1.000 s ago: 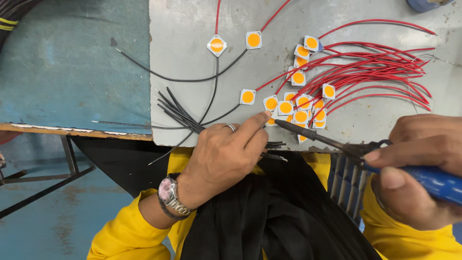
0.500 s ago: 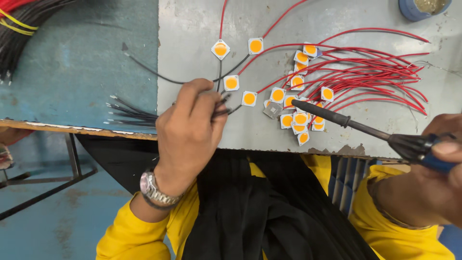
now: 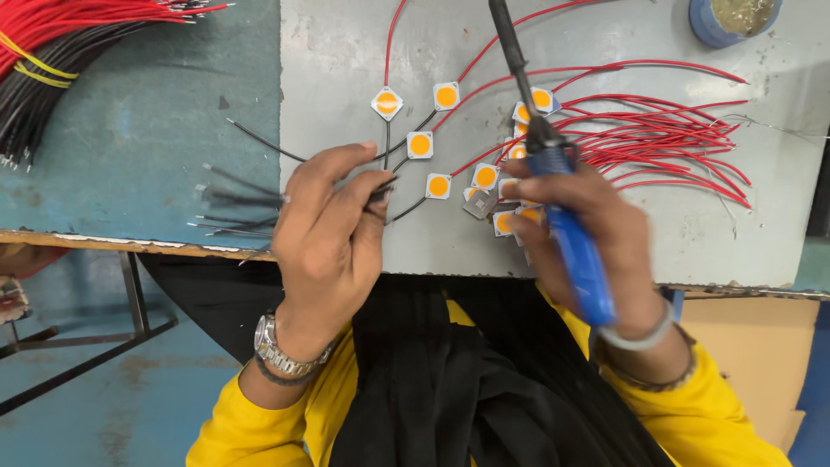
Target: The person solders black wires to LED modules on a workbench. They strip wire ends, apply flux, and use a soldering iron to attach the wires to the LED contacts.
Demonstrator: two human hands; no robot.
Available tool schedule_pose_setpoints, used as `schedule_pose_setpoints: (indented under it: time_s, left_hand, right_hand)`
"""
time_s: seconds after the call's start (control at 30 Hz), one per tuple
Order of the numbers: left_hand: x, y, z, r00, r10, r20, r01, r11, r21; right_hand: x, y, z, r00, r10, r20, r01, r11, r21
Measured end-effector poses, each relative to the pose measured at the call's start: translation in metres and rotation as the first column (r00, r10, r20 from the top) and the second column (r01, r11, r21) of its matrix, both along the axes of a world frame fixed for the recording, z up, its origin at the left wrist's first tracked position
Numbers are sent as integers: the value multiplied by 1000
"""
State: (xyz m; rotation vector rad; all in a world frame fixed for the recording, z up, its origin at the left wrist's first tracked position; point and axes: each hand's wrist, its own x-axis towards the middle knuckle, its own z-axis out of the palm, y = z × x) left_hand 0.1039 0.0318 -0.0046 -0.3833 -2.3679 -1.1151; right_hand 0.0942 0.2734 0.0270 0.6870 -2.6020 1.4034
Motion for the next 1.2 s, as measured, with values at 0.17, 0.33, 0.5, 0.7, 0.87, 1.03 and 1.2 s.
schedule_pose_setpoints:
  time_s: [0.17,0.33,0.5,0.7,0.87,1.03,1.2]
  left_hand:
    - [5,-5,-3,993,-98,-65,105,989,108]
    - [8,-9,-6,962,-273,-19,274,962,22]
    - [12,-10,-6,910,-413,30,414,908,-59]
    - [11,-4,-7,843,-519,142,534,839,-105]
    - [5,1,-7,822,-553,137,569,792,-220]
    - [5,3,-5,828,-545,134,557,766,-323]
    - [5,3,-6,828,-548,123,556,768,-318]
  right_hand:
    - [0,-13,-16,993,3,-120,17,985,170]
    - [10,-8,-28,986,77,-149,-64,994,93]
    - [21,5,-37,979,157,-132,-146,985,90]
    - [28,16,-44,976,173,-135,-164,984,72]
    - [25,14,-42,971,183,-156,-170,981,91]
    - [29,17,-39,982,145,-121,-139,989,56]
    - [48,43,-43,989,-96,114,125,951,-283]
